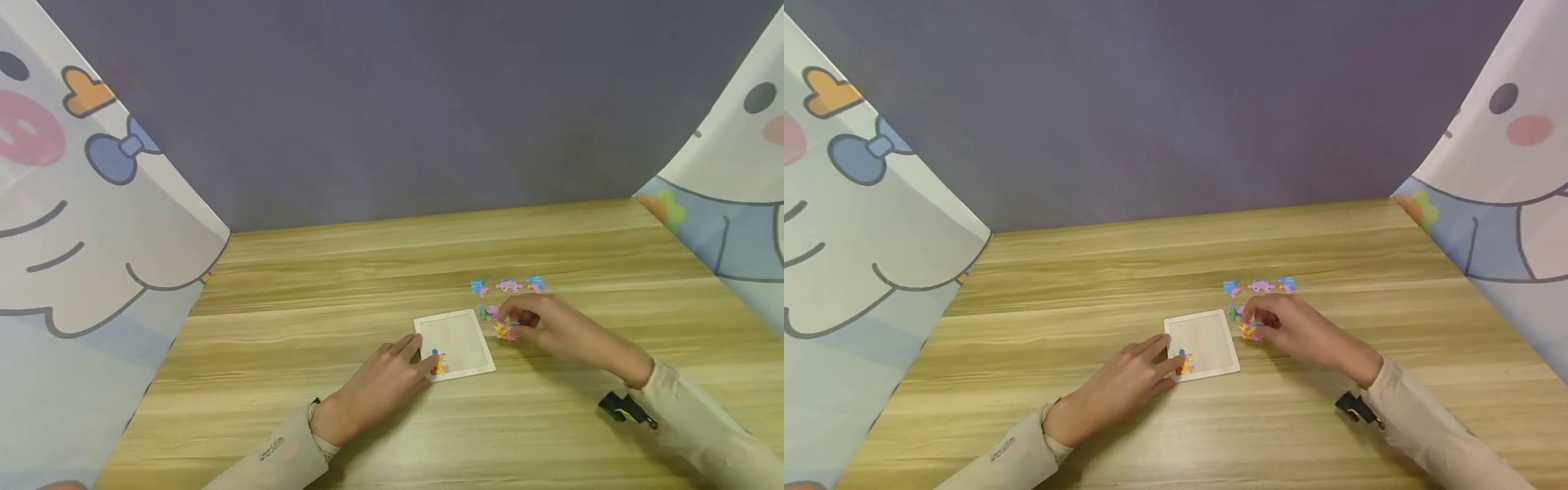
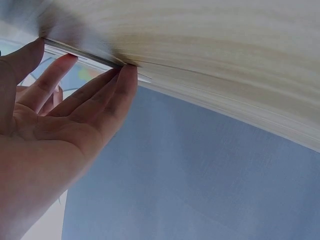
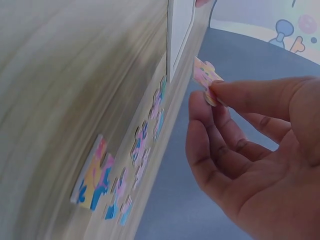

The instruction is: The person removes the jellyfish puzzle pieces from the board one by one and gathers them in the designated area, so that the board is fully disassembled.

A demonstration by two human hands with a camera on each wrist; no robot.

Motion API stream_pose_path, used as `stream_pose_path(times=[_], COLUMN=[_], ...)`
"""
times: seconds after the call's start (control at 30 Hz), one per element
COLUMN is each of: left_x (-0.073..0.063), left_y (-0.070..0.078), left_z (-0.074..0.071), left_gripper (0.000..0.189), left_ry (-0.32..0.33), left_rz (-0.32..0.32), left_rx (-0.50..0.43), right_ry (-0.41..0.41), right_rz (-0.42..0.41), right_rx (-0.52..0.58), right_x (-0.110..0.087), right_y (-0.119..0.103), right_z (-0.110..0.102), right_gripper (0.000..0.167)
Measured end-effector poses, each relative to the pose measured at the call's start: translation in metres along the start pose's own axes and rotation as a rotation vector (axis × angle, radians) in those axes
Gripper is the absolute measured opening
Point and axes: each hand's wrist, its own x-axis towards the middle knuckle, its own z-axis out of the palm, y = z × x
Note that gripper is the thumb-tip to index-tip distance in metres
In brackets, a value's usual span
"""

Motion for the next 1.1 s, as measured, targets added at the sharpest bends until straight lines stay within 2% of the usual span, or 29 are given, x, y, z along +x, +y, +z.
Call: stream_pose_path(times=[0.33, 0.53, 0.73, 0.93, 1.1], left_x=[-0.003, -0.002, -0.001, 0.000, -0.001], left_y=[-0.001, -0.001, -0.001, -0.002, -0.001], left_z=[0.000, 0.000, 0.000, 0.000, 0.000], left_gripper=[0.034, 0.036, 0.036, 0.036, 0.035], left_ry=[-0.030, -0.042, -0.034, -0.025, -0.004], left_rz=[-0.018, -0.024, -0.012, -0.004, 0.001], left_rx=[-0.007, -0.020, -0.016, -0.012, -0.014], right_ry=[-0.069, -0.095, -0.108, -0.113, -0.110], right_rz=[0.029, 0.012, 0.045, 0.095, 0.094], right_rx=[0.007, -0.053, -0.088, -0.067, -0.079], right_x=[0.000, -0.001, -0.003, -0.004, -0.004], right_y=[0.009, 0.017, 0.024, 0.025, 0.025], right_z=[-0.004, -0.003, -0.005, -0.007, -0.006], right_gripper=[0.022, 0.027, 0.023, 0.019, 0.018])
